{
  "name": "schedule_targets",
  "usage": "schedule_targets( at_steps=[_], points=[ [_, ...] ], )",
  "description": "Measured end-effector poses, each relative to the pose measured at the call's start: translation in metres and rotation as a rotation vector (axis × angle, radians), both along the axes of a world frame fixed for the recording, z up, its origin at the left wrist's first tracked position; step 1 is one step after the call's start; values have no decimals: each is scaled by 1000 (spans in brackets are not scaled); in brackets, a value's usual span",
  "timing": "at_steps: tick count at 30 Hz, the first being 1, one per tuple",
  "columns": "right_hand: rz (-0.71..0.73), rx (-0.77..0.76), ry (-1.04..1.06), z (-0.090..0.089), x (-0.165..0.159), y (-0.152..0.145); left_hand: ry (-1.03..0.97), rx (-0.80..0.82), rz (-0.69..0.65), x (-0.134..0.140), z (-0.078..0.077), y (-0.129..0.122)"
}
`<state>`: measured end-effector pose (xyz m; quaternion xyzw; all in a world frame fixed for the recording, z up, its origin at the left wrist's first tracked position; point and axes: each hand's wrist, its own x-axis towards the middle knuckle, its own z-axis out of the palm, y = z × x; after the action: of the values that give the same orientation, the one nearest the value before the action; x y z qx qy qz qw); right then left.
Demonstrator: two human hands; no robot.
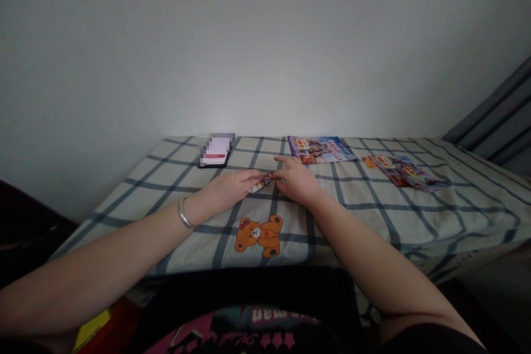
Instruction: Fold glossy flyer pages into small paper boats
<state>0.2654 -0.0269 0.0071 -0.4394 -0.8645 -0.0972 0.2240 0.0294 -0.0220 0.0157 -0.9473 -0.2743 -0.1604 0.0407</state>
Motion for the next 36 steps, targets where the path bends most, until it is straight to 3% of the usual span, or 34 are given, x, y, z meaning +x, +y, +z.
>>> schedule_targets(
  at_steps=[13, 21, 28, 36],
  points=[
    [-27, -27, 136, 5, -3, -3, 30, 85, -23, -3, -10, 7],
    [14, -60, 2, 1, -10, 1, 53, 134, -23, -3, -9, 5],
    [35, -1, -31, -1, -12, 2, 24, 99, 69, 0, -6, 3],
    [106, 67, -56, 0, -15, -1, 69, 146, 39, 2, -5, 3]
  ],
)
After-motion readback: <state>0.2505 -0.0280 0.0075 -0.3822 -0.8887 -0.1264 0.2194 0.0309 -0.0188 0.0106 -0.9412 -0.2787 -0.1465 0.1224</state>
